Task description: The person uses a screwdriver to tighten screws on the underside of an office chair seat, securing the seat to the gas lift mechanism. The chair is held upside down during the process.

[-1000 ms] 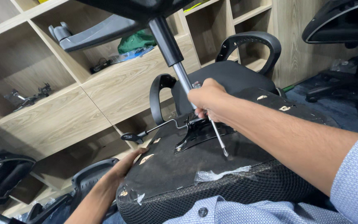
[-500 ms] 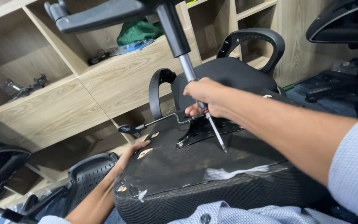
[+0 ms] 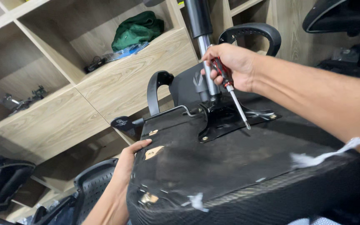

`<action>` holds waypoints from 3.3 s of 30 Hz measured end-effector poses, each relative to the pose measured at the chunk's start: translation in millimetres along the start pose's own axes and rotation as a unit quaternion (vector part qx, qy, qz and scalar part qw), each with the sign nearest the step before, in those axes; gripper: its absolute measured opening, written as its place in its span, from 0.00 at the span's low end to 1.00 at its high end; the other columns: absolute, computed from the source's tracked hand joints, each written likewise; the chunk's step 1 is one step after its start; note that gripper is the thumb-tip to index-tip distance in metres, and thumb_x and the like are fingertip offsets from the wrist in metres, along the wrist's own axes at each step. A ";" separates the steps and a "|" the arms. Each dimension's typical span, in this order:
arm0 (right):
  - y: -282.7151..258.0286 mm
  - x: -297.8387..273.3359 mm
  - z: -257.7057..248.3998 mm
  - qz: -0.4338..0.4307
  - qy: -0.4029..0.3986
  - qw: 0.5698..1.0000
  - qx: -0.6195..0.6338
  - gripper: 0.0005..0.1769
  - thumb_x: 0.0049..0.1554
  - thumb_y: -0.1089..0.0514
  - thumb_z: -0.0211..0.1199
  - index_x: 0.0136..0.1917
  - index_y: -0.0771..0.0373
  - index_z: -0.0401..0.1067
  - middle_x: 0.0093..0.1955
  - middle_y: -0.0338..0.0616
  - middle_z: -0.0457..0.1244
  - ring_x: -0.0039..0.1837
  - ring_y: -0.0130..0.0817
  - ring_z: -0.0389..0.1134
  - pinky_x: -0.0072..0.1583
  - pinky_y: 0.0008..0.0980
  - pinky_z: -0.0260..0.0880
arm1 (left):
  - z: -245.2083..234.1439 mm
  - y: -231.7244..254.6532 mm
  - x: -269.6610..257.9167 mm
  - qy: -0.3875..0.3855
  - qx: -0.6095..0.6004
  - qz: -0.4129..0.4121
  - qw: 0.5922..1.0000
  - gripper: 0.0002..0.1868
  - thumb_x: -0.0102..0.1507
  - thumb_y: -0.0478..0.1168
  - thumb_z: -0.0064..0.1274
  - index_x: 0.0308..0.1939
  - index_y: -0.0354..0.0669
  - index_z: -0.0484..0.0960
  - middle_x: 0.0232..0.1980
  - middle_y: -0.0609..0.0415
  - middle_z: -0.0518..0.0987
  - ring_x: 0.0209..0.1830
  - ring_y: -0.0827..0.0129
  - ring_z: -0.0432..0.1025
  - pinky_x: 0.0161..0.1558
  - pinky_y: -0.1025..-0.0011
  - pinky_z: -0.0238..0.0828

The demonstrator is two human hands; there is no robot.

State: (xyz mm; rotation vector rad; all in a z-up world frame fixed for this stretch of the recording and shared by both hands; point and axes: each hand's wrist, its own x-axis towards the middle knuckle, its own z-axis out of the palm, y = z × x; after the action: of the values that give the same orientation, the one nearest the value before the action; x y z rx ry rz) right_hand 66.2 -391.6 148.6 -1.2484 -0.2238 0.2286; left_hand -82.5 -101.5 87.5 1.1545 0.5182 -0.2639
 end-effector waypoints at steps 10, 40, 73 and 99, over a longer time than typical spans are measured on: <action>-30.9 5.9 19.8 -0.058 -0.098 0.994 0.003 0.08 0.59 0.56 0.58 0.40 0.60 0.64 0.44 0.50 0.65 0.31 0.19 0.55 0.29 0.18 0.56 | -15.2 -22.2 -29.9 -0.010 -0.091 0.012 0.996 0.21 0.58 0.42 0.48 0.45 0.27 0.82 0.34 0.39 0.86 0.25 0.56 0.80 0.29 0.62 0.80; 40.8 -2.4 -186.3 0.326 0.089 0.671 -0.659 0.31 0.57 0.44 0.63 0.71 0.54 0.67 0.65 0.59 0.67 0.39 0.40 0.65 0.40 0.47 0.63 | -105.0 93.8 173.9 -0.070 0.441 0.162 0.880 0.29 0.66 0.47 0.45 0.72 0.52 0.66 0.68 0.44 0.75 0.62 0.61 0.74 0.61 0.58 0.71; 9.5 78.9 -162.1 -0.105 -0.165 0.875 -0.442 0.16 0.59 0.55 0.59 0.49 0.72 0.74 0.44 0.46 0.72 0.42 0.35 0.69 0.43 0.31 0.65 | -226.7 32.2 152.2 0.003 0.115 0.107 0.988 0.20 0.67 0.42 0.45 0.59 0.36 0.78 0.53 0.44 0.83 0.50 0.60 0.77 0.55 0.64 0.73; 35.3 -48.8 -203.6 0.090 0.221 0.952 -0.190 0.25 0.59 0.39 0.61 0.52 0.63 0.77 0.44 0.54 0.69 0.37 0.45 0.69 0.40 0.46 0.73 | -91.8 -4.7 69.1 0.073 0.079 -0.001 0.994 0.22 0.63 0.44 0.58 0.55 0.31 0.79 0.46 0.39 0.84 0.37 0.57 0.80 0.40 0.62 0.81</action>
State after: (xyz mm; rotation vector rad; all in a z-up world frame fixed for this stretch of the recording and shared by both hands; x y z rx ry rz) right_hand 77.1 -580.1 51.6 -1.6698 0.2467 0.0565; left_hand -49.0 -14.7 20.0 1.3333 0.6364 -0.2261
